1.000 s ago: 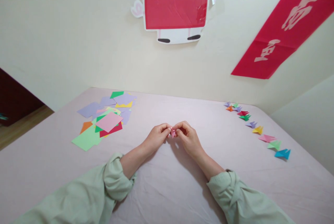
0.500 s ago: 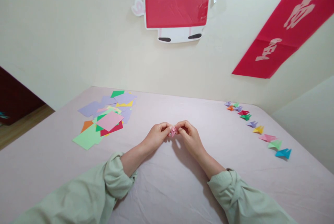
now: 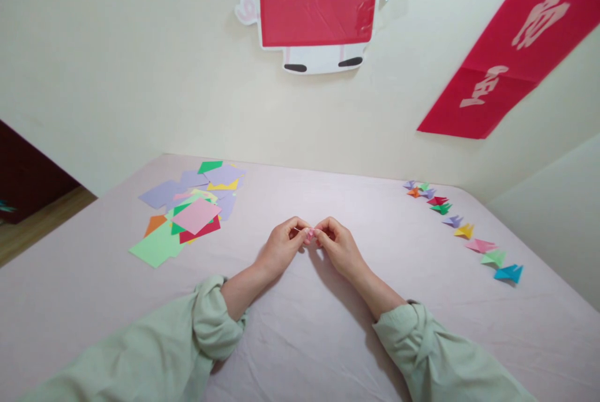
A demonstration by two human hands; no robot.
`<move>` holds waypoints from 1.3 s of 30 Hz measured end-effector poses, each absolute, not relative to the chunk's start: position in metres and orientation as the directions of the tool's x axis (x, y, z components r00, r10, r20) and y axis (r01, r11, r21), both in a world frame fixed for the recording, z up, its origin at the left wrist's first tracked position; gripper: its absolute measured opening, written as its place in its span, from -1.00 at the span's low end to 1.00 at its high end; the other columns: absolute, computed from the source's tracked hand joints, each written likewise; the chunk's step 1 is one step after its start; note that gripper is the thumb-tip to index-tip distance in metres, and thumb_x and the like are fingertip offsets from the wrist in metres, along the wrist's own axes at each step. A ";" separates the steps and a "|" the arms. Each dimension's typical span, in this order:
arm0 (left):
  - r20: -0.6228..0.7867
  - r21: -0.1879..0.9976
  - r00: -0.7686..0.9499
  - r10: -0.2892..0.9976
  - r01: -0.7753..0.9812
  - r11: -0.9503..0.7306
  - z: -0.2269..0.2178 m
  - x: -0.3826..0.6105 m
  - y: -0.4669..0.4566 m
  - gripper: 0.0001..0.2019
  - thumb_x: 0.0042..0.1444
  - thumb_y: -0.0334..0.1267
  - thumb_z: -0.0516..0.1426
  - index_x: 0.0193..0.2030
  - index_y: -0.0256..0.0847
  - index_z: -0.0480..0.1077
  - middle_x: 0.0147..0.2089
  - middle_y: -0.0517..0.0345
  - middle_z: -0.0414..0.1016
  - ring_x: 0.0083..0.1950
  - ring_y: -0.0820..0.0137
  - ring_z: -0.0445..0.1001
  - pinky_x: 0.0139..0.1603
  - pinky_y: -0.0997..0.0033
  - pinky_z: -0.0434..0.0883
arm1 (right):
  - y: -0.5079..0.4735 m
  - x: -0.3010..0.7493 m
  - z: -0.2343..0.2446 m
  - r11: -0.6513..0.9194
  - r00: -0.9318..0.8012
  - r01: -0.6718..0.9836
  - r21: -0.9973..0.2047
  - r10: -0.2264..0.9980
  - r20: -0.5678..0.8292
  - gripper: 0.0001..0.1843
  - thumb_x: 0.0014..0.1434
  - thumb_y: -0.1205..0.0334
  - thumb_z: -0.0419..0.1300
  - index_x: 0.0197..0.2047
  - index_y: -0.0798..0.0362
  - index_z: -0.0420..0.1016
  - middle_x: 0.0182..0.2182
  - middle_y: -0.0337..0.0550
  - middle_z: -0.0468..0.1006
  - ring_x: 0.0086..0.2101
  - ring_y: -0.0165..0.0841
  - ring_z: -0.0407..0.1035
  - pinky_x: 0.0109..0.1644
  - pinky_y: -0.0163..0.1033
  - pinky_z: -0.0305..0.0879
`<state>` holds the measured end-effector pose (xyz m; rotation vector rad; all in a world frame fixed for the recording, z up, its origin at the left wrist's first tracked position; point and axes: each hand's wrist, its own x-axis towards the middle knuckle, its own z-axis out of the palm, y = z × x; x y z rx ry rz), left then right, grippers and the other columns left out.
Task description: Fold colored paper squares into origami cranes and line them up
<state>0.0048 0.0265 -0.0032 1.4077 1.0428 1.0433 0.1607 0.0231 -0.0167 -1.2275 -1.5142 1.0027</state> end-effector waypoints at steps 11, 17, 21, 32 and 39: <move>0.108 0.986 0.217 0.970 0.104 -0.133 -0.010 0.005 0.031 -0.87 0.04 -0.24 0.15 -0.43 -0.24 0.31 -0.45 0.25 0.34 -0.39 0.48 0.29 -0.35 0.49 0.24 | 0.019 0.156 -0.011 0.213 -0.112 0.291 -0.933 0.976 0.188 -0.84 0.18 0.17 0.11 -0.39 0.05 0.35 -0.48 -0.29 0.40 -0.46 -0.41 0.28 -0.35 -0.30 0.19; 0.062 0.992 0.234 0.970 0.091 -0.085 -0.003 0.004 0.030 -0.89 0.00 -0.27 0.14 -0.47 -0.25 0.34 -0.47 0.22 0.38 -0.39 0.47 0.32 -0.33 0.48 0.25 | 0.021 0.157 -0.011 0.193 -0.121 0.260 -0.946 0.979 0.167 -0.81 0.16 0.13 0.12 -0.41 0.04 0.33 -0.50 -0.27 0.40 -0.45 -0.39 0.28 -0.35 -0.29 0.19; 0.038 0.997 0.272 0.962 0.060 -0.056 -0.001 0.002 0.029 -0.86 0.04 -0.25 0.13 -0.46 -0.26 0.36 -0.49 0.21 0.39 -0.42 0.48 0.32 -0.37 0.49 0.27 | 0.020 0.159 -0.011 0.213 -0.123 0.259 -0.942 0.975 0.187 -0.79 0.18 0.11 0.10 -0.42 0.04 0.34 -0.50 -0.26 0.40 -0.45 -0.39 0.26 -0.35 -0.28 0.18; -0.024 0.998 0.243 0.970 0.065 0.009 -0.004 0.005 0.033 -0.81 0.08 -0.18 0.09 -0.40 -0.28 0.39 -0.50 0.20 0.35 -0.45 0.48 0.32 -0.40 0.48 0.28 | 0.022 0.161 -0.011 0.176 -0.096 0.236 -0.956 0.983 0.157 -0.79 0.16 0.12 0.07 -0.45 0.03 0.30 -0.56 -0.31 0.33 -0.51 -0.41 0.21 -0.42 -0.30 0.15; 0.057 0.990 0.289 0.956 0.107 -0.091 -0.006 0.006 0.029 -0.68 0.07 -0.27 0.08 -0.01 -0.24 0.36 -0.23 0.14 0.46 -0.37 0.50 0.40 -0.36 0.50 0.34 | 0.026 0.163 -0.013 0.127 -0.034 0.184 -0.975 0.992 0.122 -0.80 0.13 0.11 0.12 -0.45 0.03 0.31 -0.60 -0.31 0.36 -0.54 -0.41 0.26 -0.42 -0.30 0.20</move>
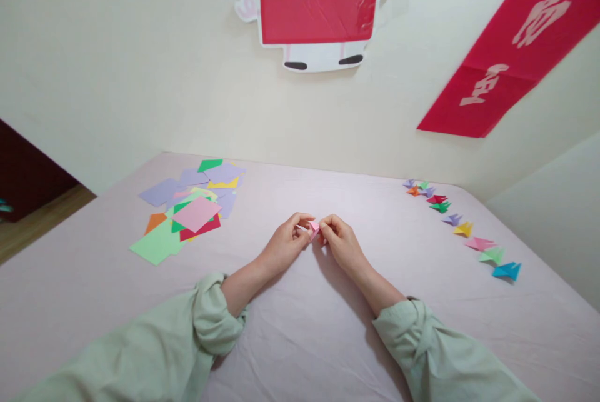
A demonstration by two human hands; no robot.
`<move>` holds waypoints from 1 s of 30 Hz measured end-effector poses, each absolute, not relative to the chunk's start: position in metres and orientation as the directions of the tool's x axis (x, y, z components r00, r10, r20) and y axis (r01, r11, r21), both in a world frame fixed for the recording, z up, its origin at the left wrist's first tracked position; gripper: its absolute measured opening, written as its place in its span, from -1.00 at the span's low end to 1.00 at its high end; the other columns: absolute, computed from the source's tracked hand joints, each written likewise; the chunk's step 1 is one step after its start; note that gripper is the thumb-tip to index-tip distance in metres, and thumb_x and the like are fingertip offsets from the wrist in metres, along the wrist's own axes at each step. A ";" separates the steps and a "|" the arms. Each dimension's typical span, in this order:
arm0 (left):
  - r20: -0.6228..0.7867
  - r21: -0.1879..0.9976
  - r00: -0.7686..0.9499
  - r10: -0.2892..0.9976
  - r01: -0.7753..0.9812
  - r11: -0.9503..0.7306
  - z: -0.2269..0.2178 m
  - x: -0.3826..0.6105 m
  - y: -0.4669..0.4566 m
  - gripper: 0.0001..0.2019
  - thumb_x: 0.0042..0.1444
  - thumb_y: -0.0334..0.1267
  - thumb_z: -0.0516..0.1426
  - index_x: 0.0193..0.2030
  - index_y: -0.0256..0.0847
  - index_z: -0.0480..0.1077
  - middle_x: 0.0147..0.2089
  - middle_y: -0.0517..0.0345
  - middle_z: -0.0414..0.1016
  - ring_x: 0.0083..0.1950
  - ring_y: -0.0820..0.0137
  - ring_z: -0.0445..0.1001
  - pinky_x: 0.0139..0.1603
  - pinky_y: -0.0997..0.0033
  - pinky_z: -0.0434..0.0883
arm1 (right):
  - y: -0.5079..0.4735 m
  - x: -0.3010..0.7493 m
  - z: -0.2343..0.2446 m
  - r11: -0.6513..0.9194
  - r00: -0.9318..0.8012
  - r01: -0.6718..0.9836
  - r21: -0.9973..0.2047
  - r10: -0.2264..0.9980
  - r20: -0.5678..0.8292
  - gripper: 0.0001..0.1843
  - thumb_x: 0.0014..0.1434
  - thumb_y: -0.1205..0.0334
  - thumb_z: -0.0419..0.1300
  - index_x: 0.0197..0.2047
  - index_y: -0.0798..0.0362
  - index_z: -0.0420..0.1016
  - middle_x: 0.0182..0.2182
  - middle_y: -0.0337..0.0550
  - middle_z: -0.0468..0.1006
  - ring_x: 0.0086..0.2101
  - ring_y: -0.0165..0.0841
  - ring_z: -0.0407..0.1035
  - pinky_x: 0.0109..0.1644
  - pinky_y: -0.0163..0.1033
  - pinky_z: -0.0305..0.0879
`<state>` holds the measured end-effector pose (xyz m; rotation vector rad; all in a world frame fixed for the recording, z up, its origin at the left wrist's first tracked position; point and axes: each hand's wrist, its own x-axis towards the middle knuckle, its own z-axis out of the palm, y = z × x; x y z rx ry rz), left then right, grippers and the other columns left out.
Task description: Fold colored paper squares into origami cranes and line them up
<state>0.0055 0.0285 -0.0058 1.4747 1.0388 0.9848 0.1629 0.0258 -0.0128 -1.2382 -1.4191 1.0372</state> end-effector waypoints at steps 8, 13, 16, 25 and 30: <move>0.036 0.996 0.261 0.965 0.066 -0.055 -0.011 0.004 0.029 -0.85 0.08 -0.26 0.10 -0.19 -0.22 0.33 -0.39 0.22 0.41 -0.41 0.49 0.39 -0.44 0.53 0.34 | 0.023 0.160 -0.009 0.126 -0.105 0.160 -0.979 0.988 0.110 -0.79 0.16 0.08 0.11 -0.35 0.05 0.41 -0.52 -0.28 0.41 -0.50 -0.42 0.28 -0.39 -0.30 0.23; 0.038 0.999 0.269 0.962 -0.012 -0.036 -0.014 0.005 0.031 -0.82 0.15 -0.15 0.09 -0.27 -0.24 0.32 -0.46 0.24 0.38 -0.46 0.52 0.35 -0.45 0.54 0.30 | 0.022 0.160 -0.014 0.143 -0.126 0.189 -0.972 0.985 0.120 -0.82 0.15 0.11 0.13 -0.35 0.06 0.38 -0.47 -0.27 0.42 -0.46 -0.42 0.30 -0.35 -0.30 0.26; 0.023 0.999 0.268 0.963 0.015 -0.028 -0.012 0.004 0.031 -0.77 0.16 -0.10 0.08 -0.27 -0.25 0.36 -0.47 0.22 0.40 -0.46 0.51 0.36 -0.44 0.53 0.32 | 0.022 0.160 -0.012 0.157 -0.108 0.220 -0.963 0.985 0.136 -0.83 0.15 0.15 0.11 -0.40 0.05 0.36 -0.54 -0.30 0.38 -0.48 -0.42 0.27 -0.37 -0.30 0.23; 0.023 0.997 0.261 0.965 0.062 -0.041 -0.014 0.004 0.032 -0.79 0.12 -0.13 0.10 -0.29 -0.26 0.40 -0.45 0.22 0.41 -0.43 0.49 0.38 -0.43 0.53 0.34 | 0.022 0.160 -0.014 0.146 -0.069 0.202 -0.968 0.988 0.135 -0.88 0.14 0.17 0.08 -0.37 0.03 0.30 -0.52 -0.30 0.37 -0.51 -0.41 0.29 -0.41 -0.30 0.25; -0.019 0.999 0.186 0.982 0.052 0.010 -0.016 0.005 0.034 -0.78 0.12 -0.13 0.10 -0.31 -0.27 0.39 -0.50 0.23 0.41 -0.49 0.51 0.37 -0.45 0.53 0.32 | 0.015 0.157 -0.012 0.246 -0.028 0.380 -0.892 0.967 0.255 -0.87 0.17 0.22 0.08 -0.19 0.02 0.28 -0.30 -0.22 0.41 -0.50 -0.44 0.29 -0.40 -0.28 0.26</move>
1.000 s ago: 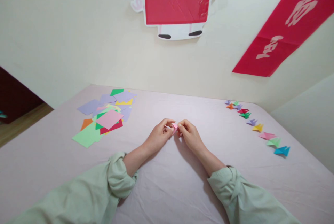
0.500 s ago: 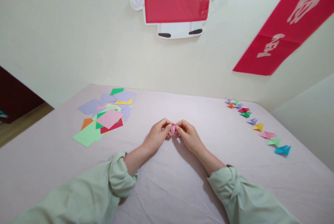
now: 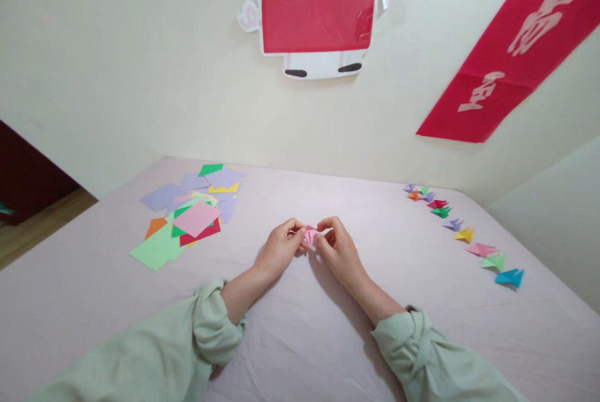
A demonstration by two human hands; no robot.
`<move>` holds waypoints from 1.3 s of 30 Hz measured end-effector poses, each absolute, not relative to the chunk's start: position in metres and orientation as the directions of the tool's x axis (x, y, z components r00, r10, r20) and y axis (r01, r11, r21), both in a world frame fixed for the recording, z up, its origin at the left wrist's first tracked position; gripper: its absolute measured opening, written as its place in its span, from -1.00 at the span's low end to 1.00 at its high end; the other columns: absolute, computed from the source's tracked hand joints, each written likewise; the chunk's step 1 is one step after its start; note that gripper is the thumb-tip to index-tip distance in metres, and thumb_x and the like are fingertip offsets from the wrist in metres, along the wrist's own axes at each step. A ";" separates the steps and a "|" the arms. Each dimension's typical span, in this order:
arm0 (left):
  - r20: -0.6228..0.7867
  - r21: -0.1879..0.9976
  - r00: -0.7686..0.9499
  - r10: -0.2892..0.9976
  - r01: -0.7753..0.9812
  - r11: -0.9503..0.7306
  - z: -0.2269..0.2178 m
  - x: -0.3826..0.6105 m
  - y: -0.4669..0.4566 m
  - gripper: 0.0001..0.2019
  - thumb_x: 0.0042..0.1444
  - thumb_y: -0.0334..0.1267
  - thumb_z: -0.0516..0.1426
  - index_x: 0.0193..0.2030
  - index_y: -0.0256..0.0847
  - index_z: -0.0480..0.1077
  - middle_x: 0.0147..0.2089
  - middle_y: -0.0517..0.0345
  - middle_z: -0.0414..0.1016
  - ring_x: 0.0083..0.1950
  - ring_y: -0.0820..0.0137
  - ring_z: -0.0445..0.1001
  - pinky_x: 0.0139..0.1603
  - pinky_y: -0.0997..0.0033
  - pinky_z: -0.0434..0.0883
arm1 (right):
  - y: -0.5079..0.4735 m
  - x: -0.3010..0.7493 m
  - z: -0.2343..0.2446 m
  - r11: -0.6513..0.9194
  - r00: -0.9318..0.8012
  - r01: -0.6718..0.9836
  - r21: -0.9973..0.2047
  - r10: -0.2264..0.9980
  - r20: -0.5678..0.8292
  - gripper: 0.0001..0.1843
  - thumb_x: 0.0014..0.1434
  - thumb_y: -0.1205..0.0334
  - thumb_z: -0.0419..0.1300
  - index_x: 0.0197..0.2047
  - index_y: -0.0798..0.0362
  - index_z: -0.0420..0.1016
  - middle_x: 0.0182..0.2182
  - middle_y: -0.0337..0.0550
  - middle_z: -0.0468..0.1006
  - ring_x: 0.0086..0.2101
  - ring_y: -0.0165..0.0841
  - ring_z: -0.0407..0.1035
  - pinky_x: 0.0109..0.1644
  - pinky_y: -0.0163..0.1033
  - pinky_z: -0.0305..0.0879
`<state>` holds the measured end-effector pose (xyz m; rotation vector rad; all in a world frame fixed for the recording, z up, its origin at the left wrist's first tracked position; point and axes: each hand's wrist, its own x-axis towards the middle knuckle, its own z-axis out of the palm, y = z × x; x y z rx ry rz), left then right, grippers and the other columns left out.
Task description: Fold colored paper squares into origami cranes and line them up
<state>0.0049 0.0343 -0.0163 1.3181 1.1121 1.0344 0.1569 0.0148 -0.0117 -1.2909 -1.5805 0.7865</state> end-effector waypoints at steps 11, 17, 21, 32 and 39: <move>-0.050 0.999 0.195 0.980 0.011 0.048 -0.020 0.004 0.035 -0.76 0.10 -0.08 0.15 -0.34 -0.25 0.40 -0.47 0.22 0.43 -0.46 0.52 0.39 -0.44 0.55 0.32 | 0.010 0.152 -0.014 0.251 -0.054 0.544 -0.800 0.963 0.265 -0.80 0.22 0.07 0.10 -0.16 0.00 0.29 -0.32 -0.22 0.42 -0.49 -0.40 0.33 -0.41 -0.26 0.24; -0.084 0.996 0.213 0.973 0.018 0.082 -0.014 0.006 0.033 -0.77 0.07 -0.11 0.16 -0.32 -0.27 0.39 -0.47 0.21 0.42 -0.46 0.52 0.39 -0.44 0.55 0.34 | 0.009 0.153 -0.008 0.215 -0.063 0.496 -0.842 0.975 0.212 -0.84 0.24 0.10 0.06 -0.18 -0.01 0.26 -0.34 -0.23 0.47 -0.49 -0.39 0.33 -0.42 -0.28 0.20; -0.083 0.996 0.207 0.975 0.007 0.084 -0.012 0.006 0.033 -0.80 0.06 -0.16 0.15 -0.29 -0.28 0.40 -0.47 0.20 0.43 -0.46 0.52 0.40 -0.46 0.56 0.33 | 0.010 0.154 -0.007 0.226 -0.074 0.437 -0.871 0.974 0.216 -0.88 0.23 0.17 0.04 -0.18 0.01 0.25 -0.32 -0.23 0.46 -0.50 -0.40 0.32 -0.40 -0.27 0.21; -0.094 0.995 0.225 0.970 0.003 0.096 -0.008 0.003 0.034 -0.82 0.06 -0.20 0.12 -0.29 -0.30 0.41 -0.49 0.22 0.41 -0.49 0.53 0.37 -0.50 0.56 0.32 | 0.012 0.156 -0.011 0.275 -0.073 0.447 -0.851 0.960 0.272 -0.82 0.10 0.37 -0.02 -0.21 0.02 0.28 -0.35 -0.26 0.41 -0.49 -0.42 0.25 -0.37 -0.29 0.16; -0.073 0.997 0.205 0.976 -0.010 0.077 -0.008 0.005 0.035 -0.81 0.14 -0.26 0.04 -0.16 -0.28 0.36 -0.47 0.21 0.41 -0.50 0.52 0.40 -0.48 0.55 0.34 | 0.013 0.158 -0.010 0.290 -0.076 0.490 -0.822 0.954 0.291 -0.91 0.14 0.33 0.02 -0.28 0.02 0.32 -0.39 -0.26 0.40 -0.48 -0.40 0.24 -0.34 -0.27 0.16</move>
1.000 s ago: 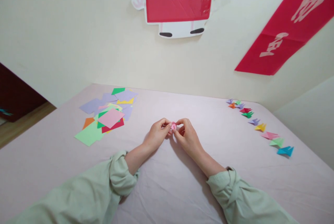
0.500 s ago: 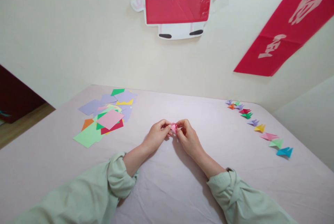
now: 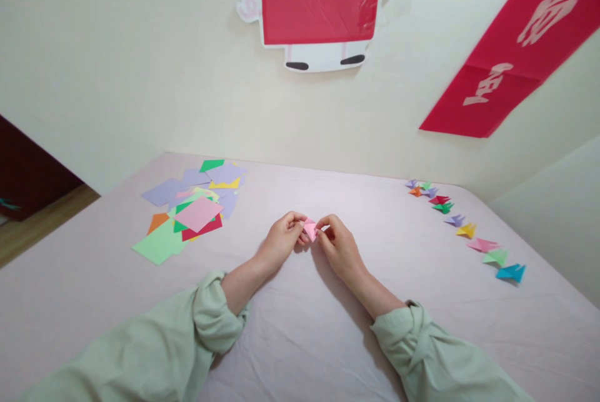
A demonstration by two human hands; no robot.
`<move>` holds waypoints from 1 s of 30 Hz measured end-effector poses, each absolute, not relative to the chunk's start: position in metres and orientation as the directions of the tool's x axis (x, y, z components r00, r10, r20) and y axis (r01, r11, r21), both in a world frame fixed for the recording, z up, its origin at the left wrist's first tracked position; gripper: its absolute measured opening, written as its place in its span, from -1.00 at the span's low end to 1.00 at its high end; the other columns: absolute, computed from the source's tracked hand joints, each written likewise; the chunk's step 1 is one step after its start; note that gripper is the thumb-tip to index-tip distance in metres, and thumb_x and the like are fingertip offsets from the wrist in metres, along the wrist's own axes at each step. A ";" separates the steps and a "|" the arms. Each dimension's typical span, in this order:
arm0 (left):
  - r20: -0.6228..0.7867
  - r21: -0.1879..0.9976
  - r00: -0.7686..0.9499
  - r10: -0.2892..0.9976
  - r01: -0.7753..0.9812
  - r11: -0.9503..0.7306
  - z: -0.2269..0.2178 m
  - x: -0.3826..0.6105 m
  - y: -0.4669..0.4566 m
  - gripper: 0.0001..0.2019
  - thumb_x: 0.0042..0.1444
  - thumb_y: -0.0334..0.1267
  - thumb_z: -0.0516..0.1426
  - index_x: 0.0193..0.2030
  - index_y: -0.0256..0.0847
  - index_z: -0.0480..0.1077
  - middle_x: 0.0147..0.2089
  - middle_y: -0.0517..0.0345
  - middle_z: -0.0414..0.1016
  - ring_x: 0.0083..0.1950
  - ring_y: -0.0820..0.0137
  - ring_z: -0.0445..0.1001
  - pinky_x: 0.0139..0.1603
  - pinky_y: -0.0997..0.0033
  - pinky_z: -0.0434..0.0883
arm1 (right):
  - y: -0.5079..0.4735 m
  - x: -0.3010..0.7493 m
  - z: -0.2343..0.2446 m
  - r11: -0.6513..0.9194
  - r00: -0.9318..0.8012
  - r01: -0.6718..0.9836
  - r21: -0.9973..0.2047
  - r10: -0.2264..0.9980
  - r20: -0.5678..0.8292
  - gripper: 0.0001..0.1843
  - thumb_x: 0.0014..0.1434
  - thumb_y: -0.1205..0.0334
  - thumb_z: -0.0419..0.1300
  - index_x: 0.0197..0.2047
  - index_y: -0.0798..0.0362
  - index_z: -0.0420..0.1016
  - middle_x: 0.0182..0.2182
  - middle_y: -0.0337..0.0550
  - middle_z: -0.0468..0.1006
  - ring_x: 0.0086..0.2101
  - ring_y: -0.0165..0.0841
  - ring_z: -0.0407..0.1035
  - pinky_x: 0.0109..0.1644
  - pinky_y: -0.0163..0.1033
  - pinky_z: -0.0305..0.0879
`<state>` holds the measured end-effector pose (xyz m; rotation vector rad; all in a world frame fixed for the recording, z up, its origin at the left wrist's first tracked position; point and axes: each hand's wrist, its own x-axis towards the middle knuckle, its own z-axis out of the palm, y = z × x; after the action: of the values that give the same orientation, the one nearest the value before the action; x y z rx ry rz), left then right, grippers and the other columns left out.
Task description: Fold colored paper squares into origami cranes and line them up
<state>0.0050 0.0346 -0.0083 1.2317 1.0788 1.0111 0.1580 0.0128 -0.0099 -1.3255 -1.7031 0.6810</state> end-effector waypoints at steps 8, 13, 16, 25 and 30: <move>0.177 0.964 0.226 0.958 0.157 -0.215 -0.016 0.004 0.027 -0.82 0.18 -0.29 0.04 -0.13 -0.18 0.41 -0.07 0.10 0.34 -0.36 0.53 0.44 -0.33 0.48 0.44 | 0.014 0.157 -0.010 0.316 -0.071 0.477 -0.820 0.944 0.322 -0.92 0.16 0.34 0.02 -0.29 0.01 0.31 -0.30 -0.21 0.40 -0.45 -0.39 0.28 -0.32 -0.25 0.21; 0.187 0.951 0.243 0.952 0.196 -0.237 -0.012 0.004 0.025 -0.85 0.16 -0.31 0.05 -0.17 -0.20 0.41 -0.11 0.12 0.33 -0.33 0.51 0.42 -0.31 0.47 0.41 | 0.014 0.158 -0.011 0.285 -0.058 0.472 -0.834 0.954 0.293 -0.91 0.18 0.32 0.01 -0.29 0.01 0.31 -0.31 -0.21 0.43 -0.43 -0.38 0.30 -0.30 -0.24 0.22; 0.182 0.956 0.256 0.949 0.180 -0.232 -0.010 0.005 0.025 -0.85 0.16 -0.27 0.07 -0.15 -0.20 0.39 -0.11 0.12 0.35 -0.30 0.48 0.43 -0.28 0.44 0.42 | 0.015 0.160 -0.012 0.277 -0.046 0.473 -0.836 0.956 0.291 -0.91 0.18 0.32 0.00 -0.28 0.02 0.31 -0.32 -0.21 0.43 -0.42 -0.37 0.30 -0.29 -0.24 0.22; 0.203 0.925 0.283 0.937 0.258 -0.279 -0.014 0.007 0.024 -0.82 0.14 -0.24 0.12 -0.11 -0.19 0.37 -0.06 0.08 0.37 -0.24 0.45 0.42 -0.26 0.44 0.42 | 0.014 0.159 -0.009 0.327 -0.087 0.484 -0.812 0.941 0.327 -0.91 0.16 0.34 0.01 -0.29 0.01 0.30 -0.29 -0.19 0.41 -0.40 -0.37 0.30 -0.27 -0.23 0.25; 0.228 0.909 0.307 0.924 0.274 -0.315 -0.012 0.006 0.024 -0.80 0.14 -0.29 0.10 -0.08 -0.17 0.36 -0.06 0.07 0.36 -0.20 0.42 0.41 -0.24 0.43 0.42 | 0.014 0.158 -0.008 0.347 -0.105 0.508 -0.788 0.933 0.343 -0.91 0.15 0.36 0.02 -0.29 0.00 0.30 -0.29 -0.19 0.40 -0.37 -0.35 0.31 -0.25 -0.22 0.25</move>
<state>0.0063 0.0242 -0.0122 1.7756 1.0792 1.0256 0.1581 0.0138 -0.0081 -1.2854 -1.7501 0.6211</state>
